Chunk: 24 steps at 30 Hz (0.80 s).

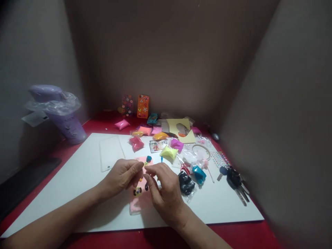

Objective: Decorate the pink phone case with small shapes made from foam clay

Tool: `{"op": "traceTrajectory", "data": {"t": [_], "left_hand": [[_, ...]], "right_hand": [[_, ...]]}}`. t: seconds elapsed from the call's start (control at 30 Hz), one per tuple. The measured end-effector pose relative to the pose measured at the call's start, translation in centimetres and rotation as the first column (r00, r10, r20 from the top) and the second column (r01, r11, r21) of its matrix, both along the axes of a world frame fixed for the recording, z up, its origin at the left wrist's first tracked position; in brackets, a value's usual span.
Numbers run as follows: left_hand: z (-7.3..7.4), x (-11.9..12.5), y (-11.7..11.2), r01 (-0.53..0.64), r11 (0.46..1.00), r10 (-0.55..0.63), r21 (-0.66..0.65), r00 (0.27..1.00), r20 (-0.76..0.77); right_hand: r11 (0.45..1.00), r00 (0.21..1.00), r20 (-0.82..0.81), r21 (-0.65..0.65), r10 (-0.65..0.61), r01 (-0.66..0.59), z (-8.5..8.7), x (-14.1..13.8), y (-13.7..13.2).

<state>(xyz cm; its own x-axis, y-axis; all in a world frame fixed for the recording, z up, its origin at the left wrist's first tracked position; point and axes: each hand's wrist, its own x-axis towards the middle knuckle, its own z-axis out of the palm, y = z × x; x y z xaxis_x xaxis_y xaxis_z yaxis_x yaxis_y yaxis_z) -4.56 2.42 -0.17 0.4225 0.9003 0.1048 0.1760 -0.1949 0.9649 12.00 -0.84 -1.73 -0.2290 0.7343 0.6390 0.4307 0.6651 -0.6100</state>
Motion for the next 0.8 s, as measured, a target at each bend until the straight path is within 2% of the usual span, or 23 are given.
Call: {"op": "traceTrajectory", "data": {"t": [0.2,0.47,0.63,0.8], "left_hand": [[-0.18,0.03,-0.01,0.074,0.994,-0.069,0.084,0.996,-0.064],[-0.05,0.15,-0.27,0.096,0.991,-0.091,0.088,0.994,-0.055],[0.09,0.07,-0.38,0.051,0.998,-0.05,0.047,0.998,-0.026],[0.58,0.05,-0.64,0.038,0.998,-0.038,0.045,0.999,-0.017]], "right_hand": [[1.0,1.0,0.024,-0.004,0.01,-0.01,-0.36,-0.25,-0.15],[0.997,0.999,0.013,0.067,-0.03,0.03,-0.76,-0.48,-0.12],[0.994,0.998,0.023,0.088,-0.066,0.063,-0.62,-0.42,-0.05],[0.996,0.999,0.02,0.082,-0.039,0.037,-0.75,-0.14,-0.06]]}}
